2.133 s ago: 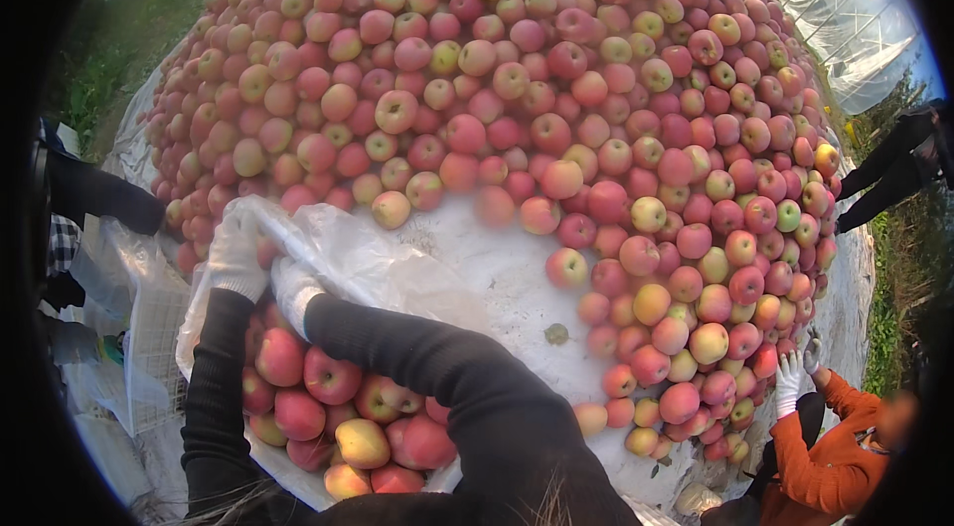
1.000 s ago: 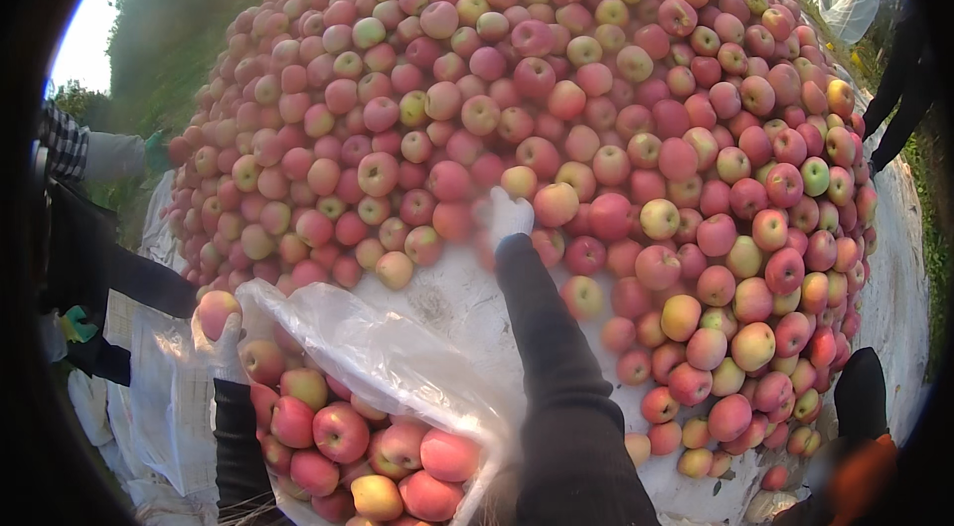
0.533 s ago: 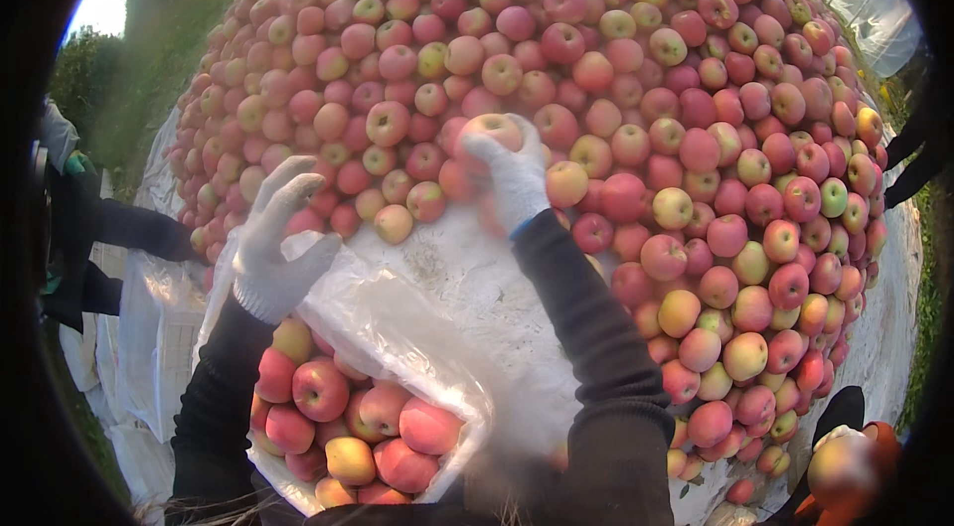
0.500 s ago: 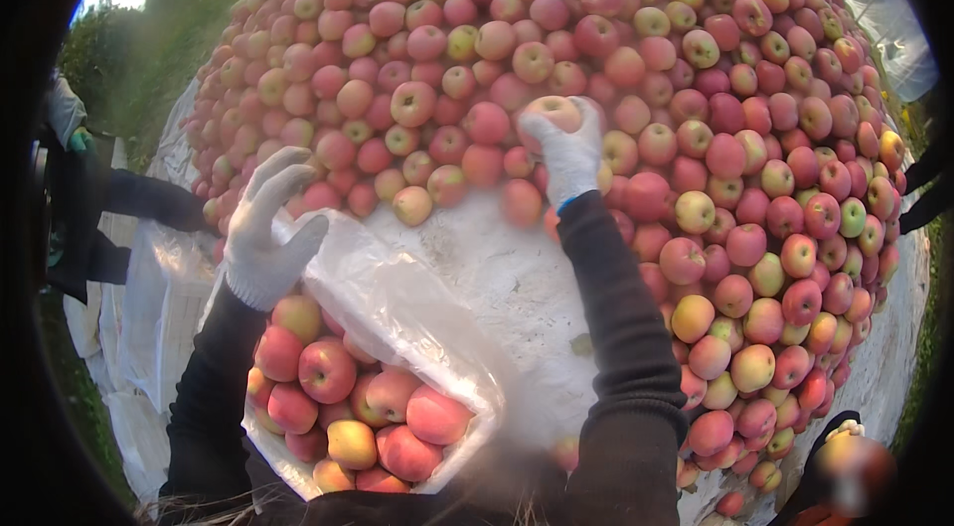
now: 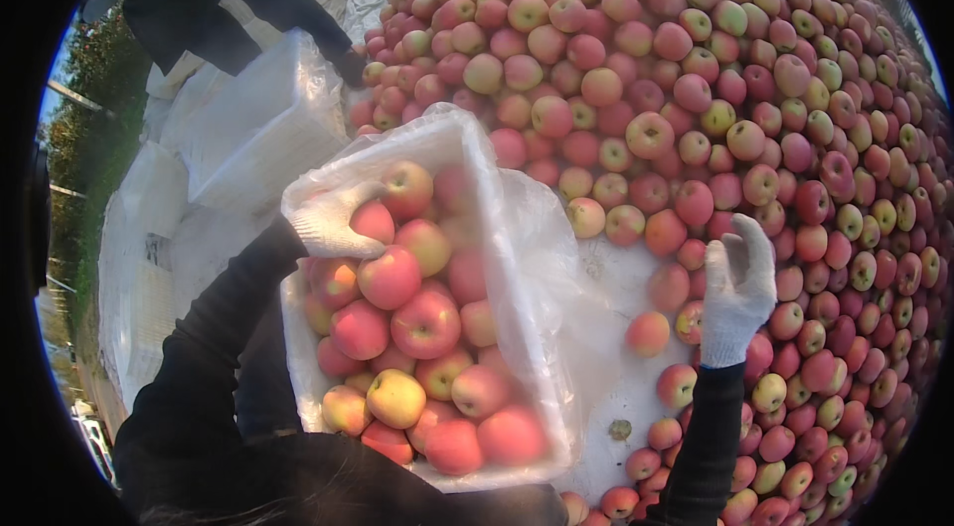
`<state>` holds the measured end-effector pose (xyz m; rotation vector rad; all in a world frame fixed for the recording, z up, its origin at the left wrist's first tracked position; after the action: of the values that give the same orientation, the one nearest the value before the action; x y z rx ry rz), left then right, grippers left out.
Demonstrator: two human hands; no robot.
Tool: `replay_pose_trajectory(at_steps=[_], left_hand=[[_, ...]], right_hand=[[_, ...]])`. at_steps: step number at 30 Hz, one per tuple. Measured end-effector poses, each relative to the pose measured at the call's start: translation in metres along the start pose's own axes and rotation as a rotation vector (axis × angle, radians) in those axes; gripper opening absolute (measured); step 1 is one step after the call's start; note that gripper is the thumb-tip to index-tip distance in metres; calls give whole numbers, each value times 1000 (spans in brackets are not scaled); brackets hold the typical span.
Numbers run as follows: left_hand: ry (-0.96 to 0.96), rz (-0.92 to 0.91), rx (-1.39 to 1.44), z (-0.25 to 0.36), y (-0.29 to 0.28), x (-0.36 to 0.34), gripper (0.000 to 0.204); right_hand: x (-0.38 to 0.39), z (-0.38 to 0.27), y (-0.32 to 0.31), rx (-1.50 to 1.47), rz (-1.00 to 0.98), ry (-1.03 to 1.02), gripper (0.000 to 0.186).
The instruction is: The person picks red apples from a large pile on a tarp and places them into white plastic crates. The person uses gloved hands to handle the apples and repeatedly fills the crates.
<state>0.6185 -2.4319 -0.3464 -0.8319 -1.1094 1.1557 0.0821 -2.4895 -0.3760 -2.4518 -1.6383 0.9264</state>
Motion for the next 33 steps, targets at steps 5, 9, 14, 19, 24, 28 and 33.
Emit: replay_pose_trajectory(at_steps=[5, 9, 14, 19, 24, 28, 33], left_hand=[[48, -38, -59, 6, -2, -11, 88], [67, 108, 0, 0, 7, -7, 83], [-98, 229, 239, -29, 36, -5, 84], [-66, 291, 168, -31, 35, 3, 82], [-30, 332, 102, -14, 31, 9, 77], [-15, 362, -208, 2, 30, 8, 86], [-19, 389, -263, -3, 30, 8, 88]], right_hand=[[101, -196, 179, -187, -1025, -193, 56], [146, -220, 242, -56, -1114, -90, 69], [151, -215, 247, -189, -912, 90, 74], [71, -186, 137, -98, -596, -65, 76], [-5, 4, -1, 173, 205, 320, 78], [21, 153, -81, -298, 701, 902, 51], [42, 170, -88, -1, 886, 409, 38]])
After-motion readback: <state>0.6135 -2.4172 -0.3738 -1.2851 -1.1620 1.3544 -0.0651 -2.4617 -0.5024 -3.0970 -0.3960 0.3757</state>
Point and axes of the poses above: each hand's wrist, its own x-axis away from the middle knuckle, its own y-axis out of the palm, z = x × y, the point moved 6 cm from there along -x, towards the middle knuckle, and after that the axes turned 7 degrees about z, right-handed, at the moved point
